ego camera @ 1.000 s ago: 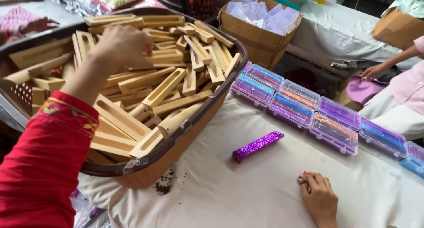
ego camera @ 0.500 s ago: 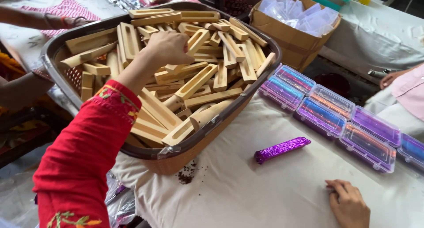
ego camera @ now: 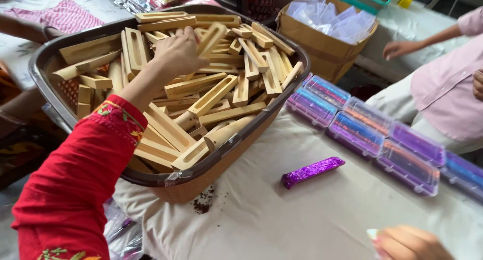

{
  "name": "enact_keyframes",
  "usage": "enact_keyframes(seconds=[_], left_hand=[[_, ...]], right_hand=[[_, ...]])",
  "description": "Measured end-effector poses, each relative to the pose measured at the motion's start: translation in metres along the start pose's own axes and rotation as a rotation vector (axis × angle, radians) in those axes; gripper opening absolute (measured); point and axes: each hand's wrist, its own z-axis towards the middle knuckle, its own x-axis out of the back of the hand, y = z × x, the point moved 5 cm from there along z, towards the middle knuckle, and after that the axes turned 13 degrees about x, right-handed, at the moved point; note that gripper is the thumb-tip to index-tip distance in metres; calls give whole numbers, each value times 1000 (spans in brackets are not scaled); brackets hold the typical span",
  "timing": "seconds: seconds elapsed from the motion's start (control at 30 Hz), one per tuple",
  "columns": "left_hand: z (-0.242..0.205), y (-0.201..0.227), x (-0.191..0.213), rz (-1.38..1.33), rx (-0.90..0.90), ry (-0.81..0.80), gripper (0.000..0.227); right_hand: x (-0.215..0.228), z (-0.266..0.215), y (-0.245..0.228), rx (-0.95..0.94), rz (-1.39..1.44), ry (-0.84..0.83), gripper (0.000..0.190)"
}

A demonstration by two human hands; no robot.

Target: The person wraps a wooden object in decorative purple foil and then uses a cloth to wipe or polish another wooden object.

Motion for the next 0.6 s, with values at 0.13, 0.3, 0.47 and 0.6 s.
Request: enact_keyframes(seconds=[0.13, 0.3, 0.47, 0.6], left_hand=[[14, -13, 4, -32, 10, 108, 71], [20, -13, 1, -272, 25, 197, 59], [37, -1, 0, -287, 24, 232, 61], [76, -1, -7, -175, 2, 303, 68]], right_hand=[[11, 56, -32, 120, -245, 100, 14], [-20, 97, -33, -340, -285, 350, 15], [-64, 67, -31, -423, -287, 312, 12], [-82, 41, -13, -603, -307, 234, 16]])
